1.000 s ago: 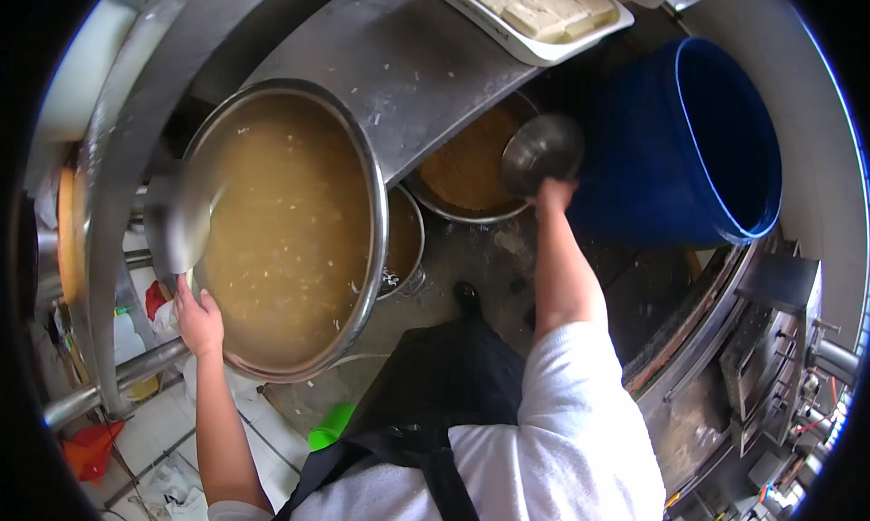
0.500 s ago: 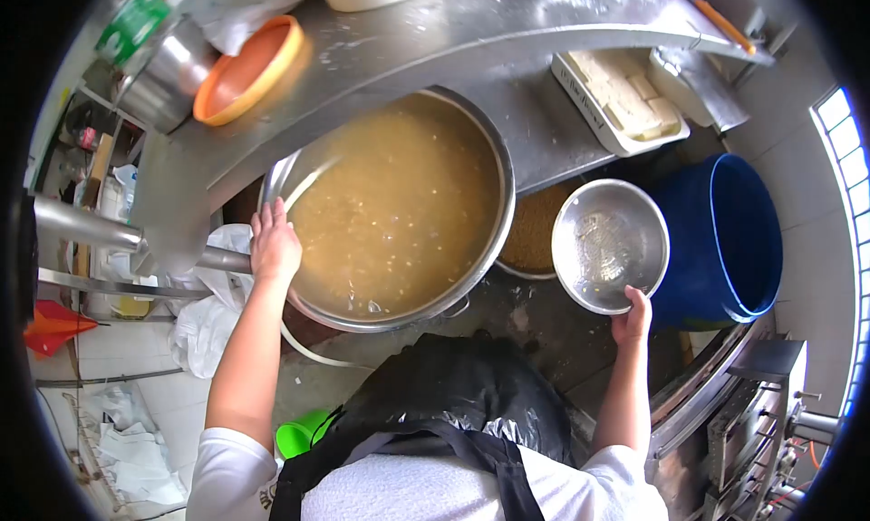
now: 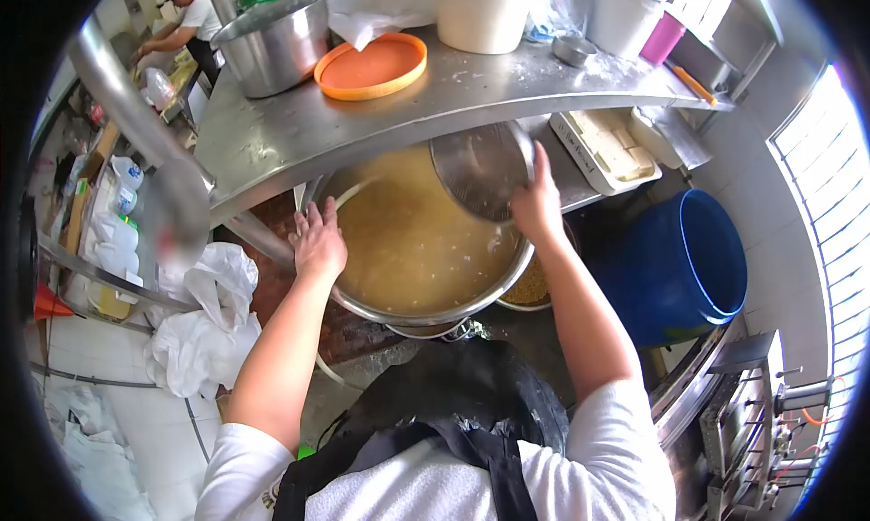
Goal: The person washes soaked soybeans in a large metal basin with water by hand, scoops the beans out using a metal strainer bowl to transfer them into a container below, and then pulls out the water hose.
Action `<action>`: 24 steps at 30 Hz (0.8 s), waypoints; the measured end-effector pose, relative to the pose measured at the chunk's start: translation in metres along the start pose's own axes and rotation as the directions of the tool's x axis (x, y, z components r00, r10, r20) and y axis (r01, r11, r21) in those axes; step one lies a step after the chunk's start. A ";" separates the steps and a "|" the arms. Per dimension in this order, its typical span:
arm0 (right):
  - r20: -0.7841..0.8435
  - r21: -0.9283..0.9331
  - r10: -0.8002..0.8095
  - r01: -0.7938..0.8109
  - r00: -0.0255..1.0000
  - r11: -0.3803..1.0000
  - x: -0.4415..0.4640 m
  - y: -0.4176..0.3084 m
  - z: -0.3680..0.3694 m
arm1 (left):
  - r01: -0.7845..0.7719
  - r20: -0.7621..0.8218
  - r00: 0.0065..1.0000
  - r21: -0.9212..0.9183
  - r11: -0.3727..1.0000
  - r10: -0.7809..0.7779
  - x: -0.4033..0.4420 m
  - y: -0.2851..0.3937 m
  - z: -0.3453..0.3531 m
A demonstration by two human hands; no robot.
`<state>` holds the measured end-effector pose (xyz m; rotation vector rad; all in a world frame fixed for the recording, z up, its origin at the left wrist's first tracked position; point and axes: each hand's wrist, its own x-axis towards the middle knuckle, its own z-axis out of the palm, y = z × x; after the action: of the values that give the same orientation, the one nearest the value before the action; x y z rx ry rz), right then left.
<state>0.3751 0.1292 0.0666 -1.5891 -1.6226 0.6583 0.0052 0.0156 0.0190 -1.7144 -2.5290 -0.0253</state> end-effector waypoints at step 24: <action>0.278 -0.414 -0.148 0.257 0.949 0.873 0.072 0.018 0.081 | 0.038 0.071 0.997 0.015 0.999 -0.039 0.006 0.001 0.001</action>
<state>0.3253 0.2134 0.0163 -1.6631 -2.2113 0.3879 0.0038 0.0214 0.0190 -1.6916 -2.6064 0.0512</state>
